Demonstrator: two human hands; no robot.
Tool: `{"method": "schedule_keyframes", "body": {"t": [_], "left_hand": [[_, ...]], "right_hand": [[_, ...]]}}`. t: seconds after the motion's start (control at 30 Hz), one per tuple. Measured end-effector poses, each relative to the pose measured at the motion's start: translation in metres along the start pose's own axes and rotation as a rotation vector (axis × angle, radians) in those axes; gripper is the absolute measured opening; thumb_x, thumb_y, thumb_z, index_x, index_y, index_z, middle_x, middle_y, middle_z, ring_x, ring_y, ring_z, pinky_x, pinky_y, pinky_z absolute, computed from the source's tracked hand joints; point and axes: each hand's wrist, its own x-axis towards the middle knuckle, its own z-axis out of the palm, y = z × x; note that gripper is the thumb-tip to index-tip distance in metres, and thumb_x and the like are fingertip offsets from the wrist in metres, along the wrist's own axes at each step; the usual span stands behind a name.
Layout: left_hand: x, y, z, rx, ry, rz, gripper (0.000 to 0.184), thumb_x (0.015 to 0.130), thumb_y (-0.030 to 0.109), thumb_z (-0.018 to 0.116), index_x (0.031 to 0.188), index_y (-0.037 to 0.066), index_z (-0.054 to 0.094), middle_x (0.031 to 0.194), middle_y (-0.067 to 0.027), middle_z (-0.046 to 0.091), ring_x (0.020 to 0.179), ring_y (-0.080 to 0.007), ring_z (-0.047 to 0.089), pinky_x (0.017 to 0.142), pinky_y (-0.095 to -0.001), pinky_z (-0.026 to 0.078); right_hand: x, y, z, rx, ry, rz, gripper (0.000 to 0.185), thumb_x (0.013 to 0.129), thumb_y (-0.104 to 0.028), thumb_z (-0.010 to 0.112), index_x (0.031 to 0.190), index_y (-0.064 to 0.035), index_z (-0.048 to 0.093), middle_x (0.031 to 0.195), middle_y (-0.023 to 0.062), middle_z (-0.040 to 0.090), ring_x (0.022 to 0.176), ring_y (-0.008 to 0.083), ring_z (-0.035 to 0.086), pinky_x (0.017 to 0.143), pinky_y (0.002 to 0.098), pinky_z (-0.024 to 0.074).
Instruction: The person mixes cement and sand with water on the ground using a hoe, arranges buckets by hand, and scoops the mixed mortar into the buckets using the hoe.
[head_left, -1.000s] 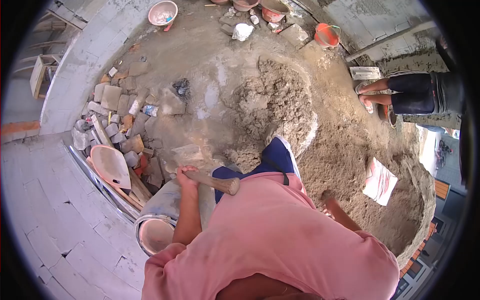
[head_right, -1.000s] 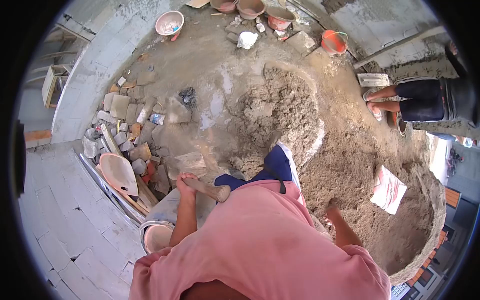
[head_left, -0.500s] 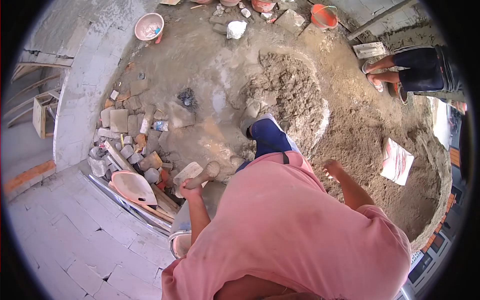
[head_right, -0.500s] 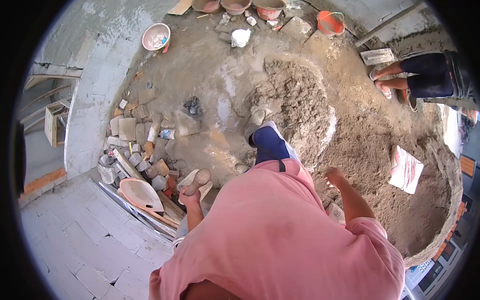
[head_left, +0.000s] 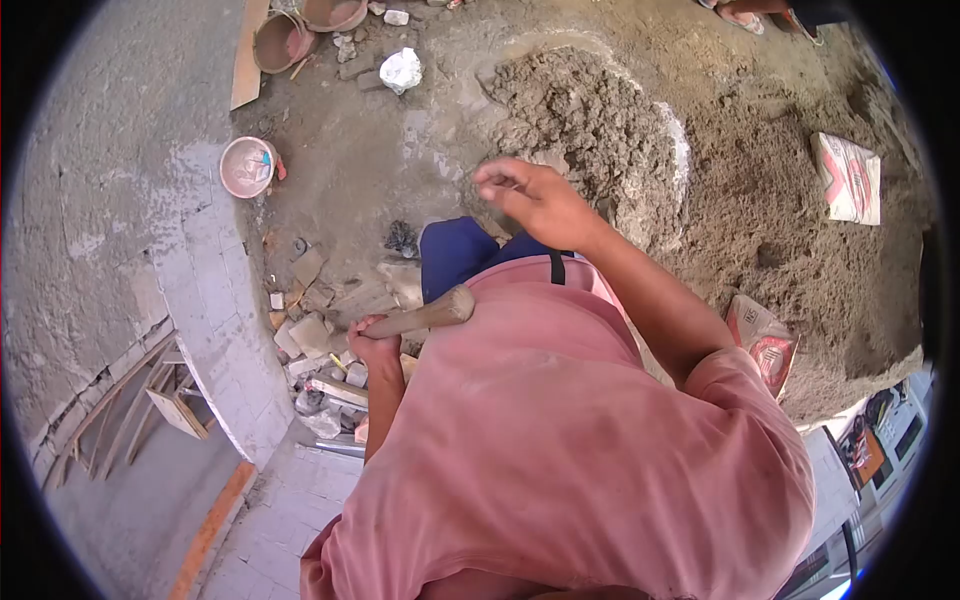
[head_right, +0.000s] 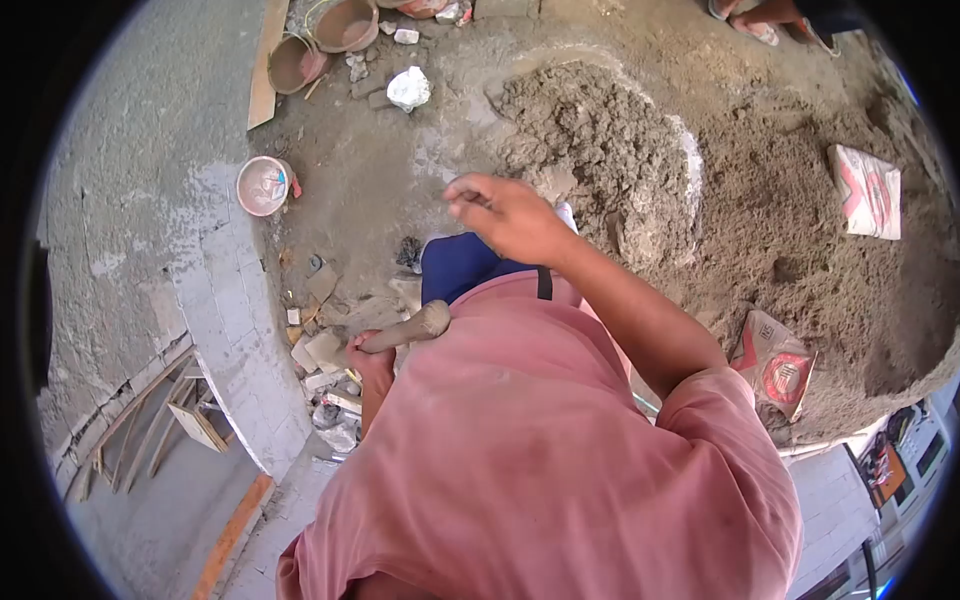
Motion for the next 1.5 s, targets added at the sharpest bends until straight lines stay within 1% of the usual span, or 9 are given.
{"method": "schedule_keyframes", "body": {"t": [0.1, 0.23, 0.53, 0.6, 0.77, 0.93, 1.17, 1.37, 1.5], "left_hand": [[0.047, -0.033, 0.091, 0.167, -0.09, -0.061, 0.03, 0.093, 0.028, 0.049, 0.065, 0.018, 0.042, 0.061, 0.0021, 0.047, 0.057, -0.0165, 0.049, 0.06, -0.0311, 0.049], [0.114, -0.111, 0.179, 0.499, -0.146, -0.27, 0.032, 0.094, 0.033, 0.052, 0.067, 0.018, 0.042, 0.06, 0.0028, 0.043, 0.056, -0.015, 0.046, 0.058, -0.0314, 0.043], [0.07, -0.282, 0.336, 1.025, -0.811, -0.576, 0.022, 0.09, 0.024, 0.068, 0.091, 0.016, 0.048, 0.071, 0.0027, 0.047, 0.062, -0.011, 0.048, 0.062, -0.0315, 0.045], [0.045, -0.33, 0.373, 1.131, -1.06, -0.347, 0.023, 0.092, 0.023, 0.067, 0.098, 0.012, 0.049, 0.073, 0.0011, 0.047, 0.064, -0.0111, 0.052, 0.06, -0.0307, 0.047], [0.079, -0.476, 0.327, 1.558, -1.255, -0.044, 0.031, 0.095, 0.02, 0.064, 0.106, -0.004, 0.049, 0.086, -0.0105, 0.061, 0.07, -0.0187, 0.061, 0.059, -0.0371, 0.052], [0.234, -0.618, 0.181, 2.176, -1.17, 0.061, 0.063, 0.093, 0.023, 0.062, 0.136, -0.014, 0.036, 0.123, -0.0352, 0.061, 0.106, -0.0438, 0.067, 0.091, -0.0468, 0.054], [0.246, -0.536, -0.031, 1.667, -0.648, -0.816, 0.024, 0.091, 0.018, 0.072, 0.104, 0.004, 0.058, 0.077, -0.0022, 0.055, 0.068, -0.0132, 0.058, 0.061, -0.0318, 0.054], [0.186, -0.425, -0.021, 1.86, -0.596, -0.805, 0.024, 0.091, 0.012, 0.07, 0.102, 0.01, 0.049, 0.078, 0.0002, 0.05, 0.059, -0.0109, 0.051, 0.054, -0.0282, 0.045], [0.206, -0.512, 0.063, 1.84, -1.008, -0.573, 0.026, 0.094, 0.015, 0.068, 0.107, 0.009, 0.047, 0.083, -0.0011, 0.05, 0.064, -0.0107, 0.053, 0.054, -0.0277, 0.046]], "right_hand": [[0.015, -0.026, 0.05, -0.515, -0.126, -0.213, 0.045, 0.093, -0.031, 0.064, 0.13, -0.0044, 0.059, 0.118, 0.0227, 0.066, 0.113, 0.0353, 0.064, 0.099, 0.0429, 0.0492], [0.015, 0.045, 0.075, -0.783, -0.363, 0.476, 0.04, 0.092, -0.029, 0.059, 0.121, -0.0018, 0.057, 0.102, 0.019, 0.072, 0.094, 0.0368, 0.071, 0.086, 0.0493, 0.055], [0.005, 0.116, 0.112, -0.375, 0.442, 0.661, 0.037, 0.085, -0.021, 0.064, 0.109, 0.0026, 0.049, 0.083, 0.0315, 0.067, 0.086, 0.0498, 0.066, 0.081, 0.057, 0.0508], [0.036, 0.116, 0.077, -0.37, 0.612, 0.589, 0.04, 0.084, -0.02, 0.065, 0.111, 0.0069, 0.052, 0.084, 0.033, 0.067, 0.086, 0.0511, 0.066, 0.079, 0.0558, 0.0517], [0.114, 0.196, -0.081, -0.099, 0.747, 0.459, 0.035, 0.083, -0.023, 0.065, 0.098, 0.0085, 0.06, 0.083, 0.0267, 0.068, 0.077, 0.0374, 0.068, 0.069, 0.0452, 0.0522], [0.087, 0.401, -0.108, 0.443, 0.766, 0.589, 0.024, 0.081, -0.02, 0.071, 0.081, 0.0037, 0.066, 0.075, 0.0102, 0.066, 0.06, 0.0195, 0.06, 0.049, 0.0362, 0.0447], [-0.09, 0.456, 0.125, 0.478, 0.865, 0.88, 0.038, 0.081, -0.027, 0.064, 0.095, 0.0081, 0.06, 0.07, 0.0177, 0.066, 0.065, 0.0274, 0.066, 0.064, 0.0389, 0.052], [-0.111, 0.393, 0.238, 0.515, 0.775, 0.913, 0.037, 0.081, -0.025, 0.067, 0.103, 0.0043, 0.059, 0.088, 0.0296, 0.067, 0.092, 0.044, 0.069, 0.082, 0.0457, 0.0528], [-0.036, 0.433, 0.133, 0.34, 0.848, 0.73, 0.041, 0.08, -0.026, 0.064, 0.107, 0.0044, 0.056, 0.09, 0.0287, 0.067, 0.089, 0.0436, 0.069, 0.082, 0.0477, 0.0521]]}}
